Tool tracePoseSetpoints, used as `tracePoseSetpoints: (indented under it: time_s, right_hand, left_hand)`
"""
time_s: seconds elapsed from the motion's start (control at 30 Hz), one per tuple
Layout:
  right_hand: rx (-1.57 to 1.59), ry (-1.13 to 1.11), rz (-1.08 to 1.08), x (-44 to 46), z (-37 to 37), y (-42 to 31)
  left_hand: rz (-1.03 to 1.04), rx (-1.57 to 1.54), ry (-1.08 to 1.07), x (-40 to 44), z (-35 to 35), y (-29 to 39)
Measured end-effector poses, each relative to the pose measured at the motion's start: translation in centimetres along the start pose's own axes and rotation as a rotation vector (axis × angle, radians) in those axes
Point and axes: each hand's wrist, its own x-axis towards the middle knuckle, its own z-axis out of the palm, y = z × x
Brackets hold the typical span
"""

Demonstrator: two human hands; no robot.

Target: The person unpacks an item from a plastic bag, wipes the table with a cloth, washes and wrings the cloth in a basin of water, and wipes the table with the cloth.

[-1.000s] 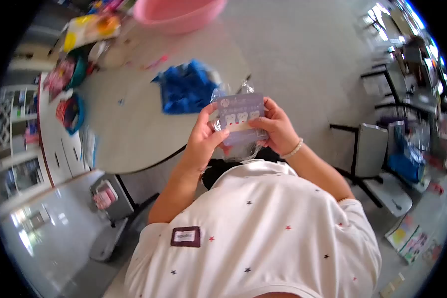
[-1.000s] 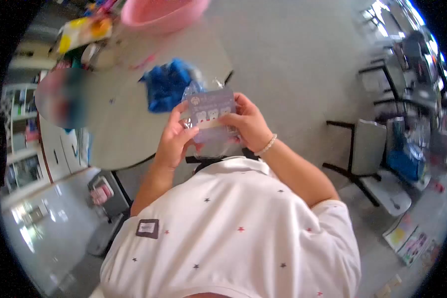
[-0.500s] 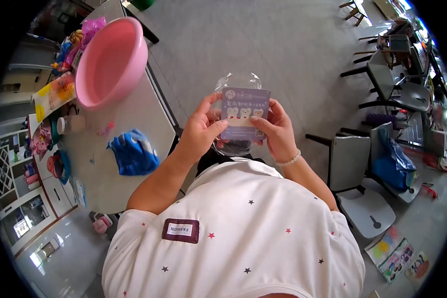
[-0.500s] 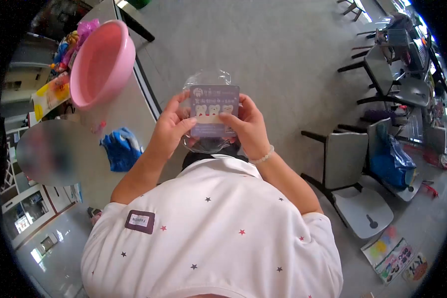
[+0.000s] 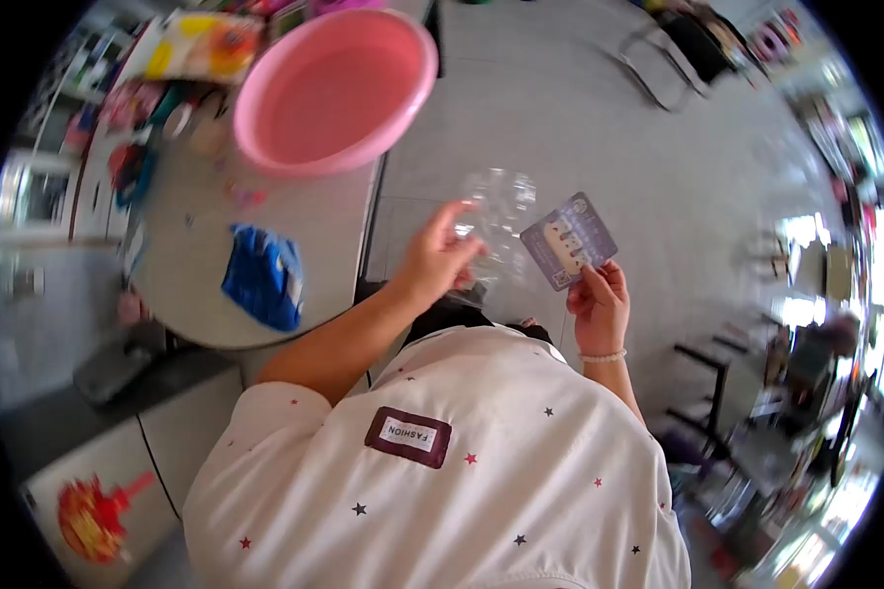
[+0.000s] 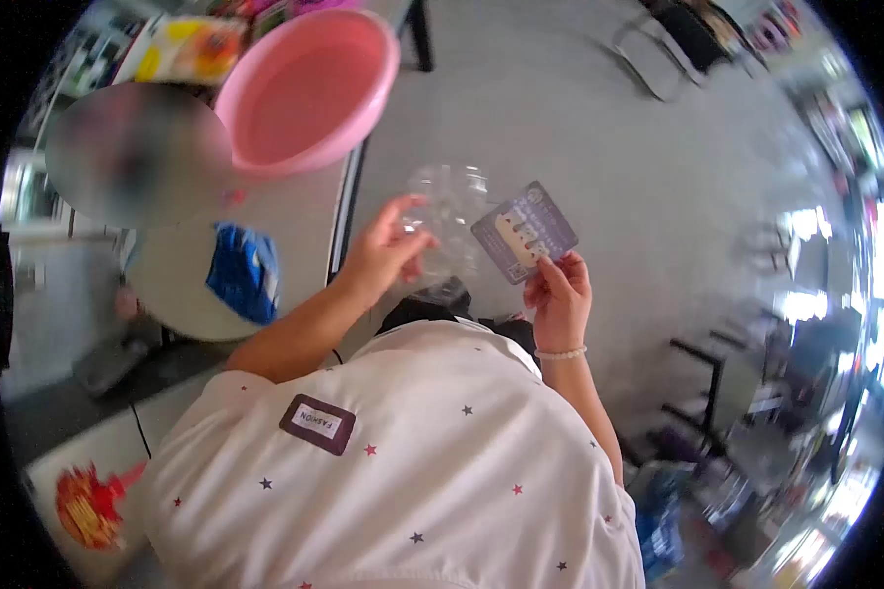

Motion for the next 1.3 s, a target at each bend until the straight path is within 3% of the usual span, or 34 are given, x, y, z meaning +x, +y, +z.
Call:
tracePoseSetpoints:
  time_s: [0.17,0.27,0.37,0.47,0.57,0.67,0.77,0.87,1.0,1.1,1.3]
  right_hand:
    - [-0.516,-0.43,0.464,6.7,6.4,4.4]
    - [-0.693,-0.784,0.579,9.0,13.2,9.7]
    - [-0.689,-0.867,0.697,9.0,18.9,15.6]
    - [-0.929,-0.92,0.807,9.0,22.2,17.1]
    - [-0.74,-1.085,1.023,10.3,21.0,12.4]
    - [-0.357,-1.19,1.146,14.4,17.4,7.3]
    - [-0.464,-1.198,0.751,19.1,15.9,0.3]
    - [-0.445,-0.973,0.61,27.1,12.8,-3.7]
    - [-0.253,-0.702,0.582,37.8,10.2,-12.7]
    - [-0.112,-0.648,0.526,45.5,9.2,-19.2]
    - [-0.03,-0.766,0.586,56.8,10.0,-26.5]
  left_hand:
    - [0.101,-0.218,0.739,-6.6,-7.2,-3.5]
    - [0.125,-0.346,0.947,-10.5,-8.5,-4.3]
    - [0.182,-0.417,1.077,-11.9,-7.9,-5.0]
    - [0.208,-0.436,1.066,-10.9,-6.7,-4.7]
    - [0.179,-0.42,0.968,-7.7,-4.8,-3.8]
    - [0.087,-0.336,0.811,-2.3,-2.6,-2.3]
    - [0.022,-0.269,0.643,5.3,-0.3,1.2]
    - [-0.004,-0.194,0.505,14.5,2.6,5.1]
    - [0.041,-0.143,0.326,27.7,7.6,10.7]
    - [0.009,-0.331,0.236,36.3,11.6,15.1]
    - [0.105,-0.333,0.36,49.2,13.9,20.5]
